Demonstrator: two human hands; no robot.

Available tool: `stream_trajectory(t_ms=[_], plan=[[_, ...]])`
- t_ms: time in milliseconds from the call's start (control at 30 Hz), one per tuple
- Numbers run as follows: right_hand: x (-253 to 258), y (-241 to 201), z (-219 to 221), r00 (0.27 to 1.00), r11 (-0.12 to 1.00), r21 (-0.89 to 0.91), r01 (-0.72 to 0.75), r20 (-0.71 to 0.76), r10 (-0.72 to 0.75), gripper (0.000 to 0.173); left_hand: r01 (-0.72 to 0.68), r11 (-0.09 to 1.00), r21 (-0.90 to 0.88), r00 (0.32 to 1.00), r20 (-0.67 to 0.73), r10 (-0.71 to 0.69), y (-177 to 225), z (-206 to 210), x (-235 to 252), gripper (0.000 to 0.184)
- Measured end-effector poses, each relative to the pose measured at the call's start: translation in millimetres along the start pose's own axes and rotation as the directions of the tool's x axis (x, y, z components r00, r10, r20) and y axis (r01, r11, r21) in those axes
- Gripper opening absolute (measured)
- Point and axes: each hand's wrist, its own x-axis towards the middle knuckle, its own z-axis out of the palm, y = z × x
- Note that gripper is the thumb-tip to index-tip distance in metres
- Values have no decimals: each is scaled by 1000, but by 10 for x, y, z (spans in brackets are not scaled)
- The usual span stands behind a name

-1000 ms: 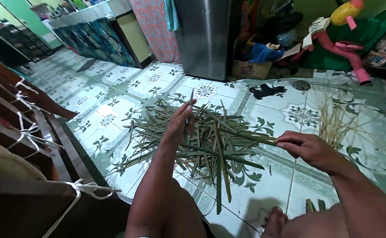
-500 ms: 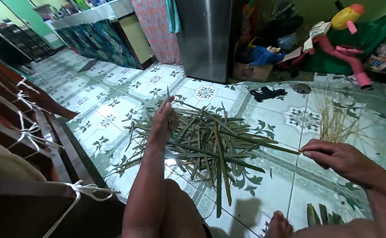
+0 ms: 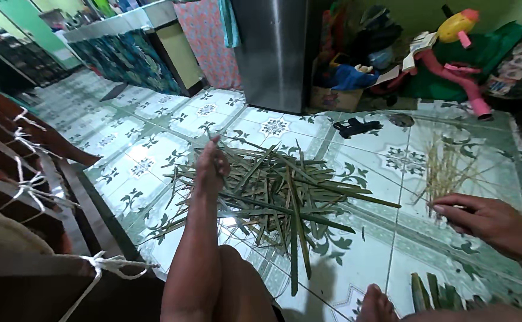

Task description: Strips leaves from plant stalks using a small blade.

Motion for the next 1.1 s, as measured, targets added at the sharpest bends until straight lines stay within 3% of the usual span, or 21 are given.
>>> stream_trajectory(t_ms=[100,200,267,333,667,867,1100], plan=[[58,-205,173,998,999,-28,-17,61,19,21,133,964,229,972,159,-172,-139,405,-120,38],[142,-463,445,991,1000,-15,21,135,-18,21,224,856,466,831,368,-418,-380,919,-323,41],[203,-583,635,982,997,15,76,170,-78,20,209,836,508,728,490,-479,-500,1192,-478,45],[260,-642,774,966,987,39,155,203,-159,19,216,859,463,695,545,-469,-574,1323,-551,46],[373,-524,712,943,981,10,191,276,-187,21,304,930,207,883,305,-357,-340,992,-323,39],[322,-409,566,943,969,-27,244,241,-230,25,234,964,131,928,266,-261,-268,808,-241,40],[199,-201,271,971,978,-88,191,166,-174,23,97,995,24,980,175,-99,-90,472,-148,38]])
